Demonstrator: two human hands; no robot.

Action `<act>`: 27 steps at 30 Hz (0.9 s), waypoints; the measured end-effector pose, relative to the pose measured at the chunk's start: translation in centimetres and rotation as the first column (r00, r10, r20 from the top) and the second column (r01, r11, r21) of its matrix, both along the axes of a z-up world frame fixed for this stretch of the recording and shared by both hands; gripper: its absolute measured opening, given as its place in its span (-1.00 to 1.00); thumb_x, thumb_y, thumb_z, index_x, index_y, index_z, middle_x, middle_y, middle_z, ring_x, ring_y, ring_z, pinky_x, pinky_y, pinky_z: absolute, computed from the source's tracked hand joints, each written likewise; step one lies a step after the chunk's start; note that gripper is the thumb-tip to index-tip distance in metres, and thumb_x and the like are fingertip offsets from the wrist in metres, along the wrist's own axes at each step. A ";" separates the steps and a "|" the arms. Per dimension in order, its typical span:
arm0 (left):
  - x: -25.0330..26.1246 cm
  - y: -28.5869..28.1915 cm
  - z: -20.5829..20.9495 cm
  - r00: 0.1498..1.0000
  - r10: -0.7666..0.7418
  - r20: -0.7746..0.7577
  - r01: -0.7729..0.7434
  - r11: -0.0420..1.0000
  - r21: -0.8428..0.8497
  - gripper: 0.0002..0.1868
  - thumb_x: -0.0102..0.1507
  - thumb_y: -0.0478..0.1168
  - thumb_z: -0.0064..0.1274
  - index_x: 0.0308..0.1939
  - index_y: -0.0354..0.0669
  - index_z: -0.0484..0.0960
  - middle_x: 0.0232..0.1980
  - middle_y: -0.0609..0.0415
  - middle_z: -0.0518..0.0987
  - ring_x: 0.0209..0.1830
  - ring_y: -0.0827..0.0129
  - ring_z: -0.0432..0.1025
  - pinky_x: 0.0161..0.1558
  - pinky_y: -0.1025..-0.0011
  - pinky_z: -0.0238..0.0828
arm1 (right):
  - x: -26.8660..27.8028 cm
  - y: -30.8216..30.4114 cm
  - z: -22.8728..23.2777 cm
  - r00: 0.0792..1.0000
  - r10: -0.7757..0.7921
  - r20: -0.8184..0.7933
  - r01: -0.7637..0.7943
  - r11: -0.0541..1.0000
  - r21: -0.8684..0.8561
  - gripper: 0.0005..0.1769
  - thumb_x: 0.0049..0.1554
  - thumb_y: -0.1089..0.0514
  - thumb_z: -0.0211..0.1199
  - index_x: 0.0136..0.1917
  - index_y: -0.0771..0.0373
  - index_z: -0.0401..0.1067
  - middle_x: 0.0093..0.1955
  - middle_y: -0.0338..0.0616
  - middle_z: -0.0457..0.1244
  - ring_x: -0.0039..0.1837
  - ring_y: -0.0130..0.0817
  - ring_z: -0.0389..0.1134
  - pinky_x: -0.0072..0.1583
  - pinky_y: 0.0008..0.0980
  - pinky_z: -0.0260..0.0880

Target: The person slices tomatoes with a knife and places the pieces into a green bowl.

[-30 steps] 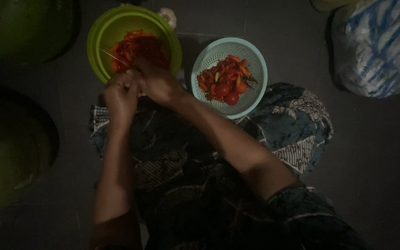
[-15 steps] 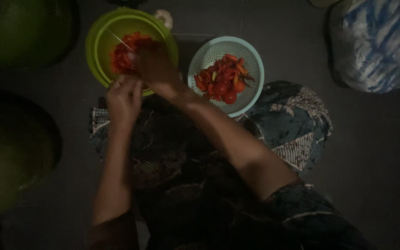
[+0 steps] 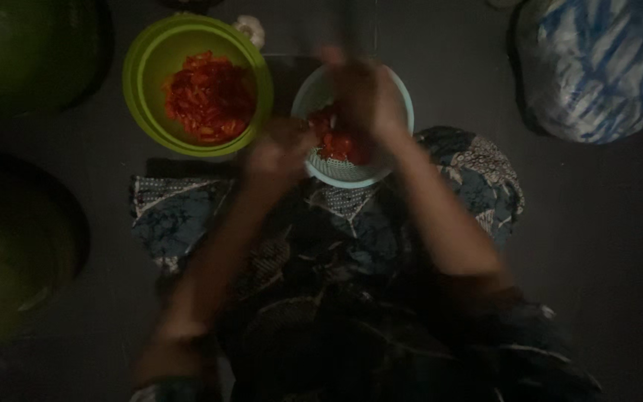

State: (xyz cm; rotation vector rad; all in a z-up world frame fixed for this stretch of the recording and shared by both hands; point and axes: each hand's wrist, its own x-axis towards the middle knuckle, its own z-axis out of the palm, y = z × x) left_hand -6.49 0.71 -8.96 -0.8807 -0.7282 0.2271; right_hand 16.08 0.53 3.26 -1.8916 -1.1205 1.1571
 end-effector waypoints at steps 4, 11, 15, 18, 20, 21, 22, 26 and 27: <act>9.1 -2.7 -4.8 0.199 0.653 -0.731 -0.177 0.757 0.629 -0.55 0.14 -0.31 0.10 0.13 -0.18 0.48 0.20 -0.01 0.50 0.27 0.17 0.42 0.35 0.11 0.35 | 5.6 -7.3 1.4 0.907 -0.350 -0.232 0.341 0.937 -0.081 -0.52 0.37 -0.11 0.12 0.40 0.21 0.44 -0.19 -0.27 0.22 -0.25 -0.50 0.22 -0.23 -0.41 0.24; 10.6 0.0 -2.8 0.103 0.668 0.737 0.990 -0.138 -0.012 -0.67 0.26 -0.27 0.09 0.10 -0.21 0.53 0.13 -0.04 0.54 0.17 0.14 0.47 0.24 0.14 0.41 | 6.5 -12.0 -1.1 0.866 -0.383 -0.321 0.361 0.924 -0.128 -0.54 0.33 -0.07 0.15 0.34 0.28 0.46 -0.25 -0.25 0.23 -0.37 -0.48 0.13 -0.35 -0.42 0.14; 10.2 0.3 0.5 0.207 0.625 0.753 0.954 -0.298 -0.015 -0.74 0.33 -0.24 0.09 0.08 -0.22 0.56 0.09 -0.05 0.56 0.12 0.12 0.49 0.18 0.15 0.44 | 5.6 -10.5 -2.5 0.994 -0.086 0.073 0.091 0.993 -0.080 -0.53 0.36 -0.04 0.19 0.42 0.24 0.40 0.15 -0.21 0.34 0.14 -0.46 0.36 0.14 -0.39 0.34; 9.6 -0.9 2.7 0.171 0.646 0.744 0.913 -0.388 0.128 -0.77 0.38 -0.22 0.09 0.07 -0.23 0.58 0.06 -0.06 0.58 0.08 0.11 0.51 0.13 0.16 0.47 | 4.5 -10.3 -2.9 0.965 -0.088 -0.247 0.110 0.991 0.074 -0.57 0.28 0.01 0.23 0.35 0.24 0.41 0.20 -0.19 0.39 0.25 -0.41 0.41 0.27 -0.37 0.40; 9.2 -1.1 4.0 0.018 0.745 0.667 0.842 -0.371 0.392 -0.79 0.41 -0.21 0.09 0.06 -0.24 0.59 0.04 -0.07 0.59 0.05 0.10 0.53 0.10 0.17 0.48 | 4.6 -10.2 -2.7 0.951 -0.150 -0.270 0.173 0.983 0.062 -0.64 0.29 0.04 0.25 0.28 0.25 0.46 0.13 -0.18 0.41 0.19 -0.43 0.43 0.23 -0.40 0.44; 8.8 -1.1 4.6 -0.107 0.801 0.589 0.738 -0.334 0.587 -0.77 0.43 -0.25 0.08 0.12 -0.29 0.58 0.07 -0.11 0.60 0.08 0.08 0.53 0.11 0.17 0.49 | 4.6 -10.2 -2.6 0.942 -0.179 -0.283 0.203 0.978 0.056 -0.67 0.30 0.05 0.26 0.25 0.25 0.49 0.10 -0.18 0.42 0.16 -0.43 0.44 0.21 -0.41 0.46; 8.5 -0.9 5.1 -0.064 0.799 0.597 0.788 -0.327 0.521 -0.80 0.41 -0.26 0.12 0.06 -0.28 0.60 0.01 -0.11 0.61 0.02 0.09 0.54 0.07 0.19 0.49 | 4.6 -10.3 -2.4 0.938 -0.216 -0.270 0.223 0.975 -0.003 -0.67 0.29 0.05 0.26 0.25 0.25 0.49 0.08 -0.18 0.41 0.06 -0.40 0.39 0.10 -0.37 0.40; 8.3 -0.7 6.0 -0.029 0.760 0.650 0.879 -0.289 0.378 -0.89 0.32 -0.28 0.21 -0.13 -0.25 0.65 -0.15 -0.11 0.64 -0.13 0.09 0.56 -0.02 0.18 0.49 | 4.1 -10.7 -2.5 0.937 -0.299 -0.181 0.281 0.952 -0.121 -0.67 0.27 0.05 0.32 0.22 0.25 0.51 -0.06 -0.12 0.35 -0.15 -0.32 0.27 -0.10 -0.29 0.27; 8.4 -0.8 6.0 -0.056 0.738 0.672 0.883 -0.277 0.378 -0.90 0.30 -0.29 0.22 -0.17 -0.25 0.66 -0.17 -0.11 0.64 -0.15 0.09 0.56 -0.02 0.17 0.48 | 3.7 -10.7 -2.7 0.940 -0.306 -0.152 0.290 0.949 -0.121 -0.67 0.27 0.05 0.34 0.21 0.26 0.52 -0.10 -0.09 0.32 -0.16 -0.32 0.26 -0.10 -0.29 0.27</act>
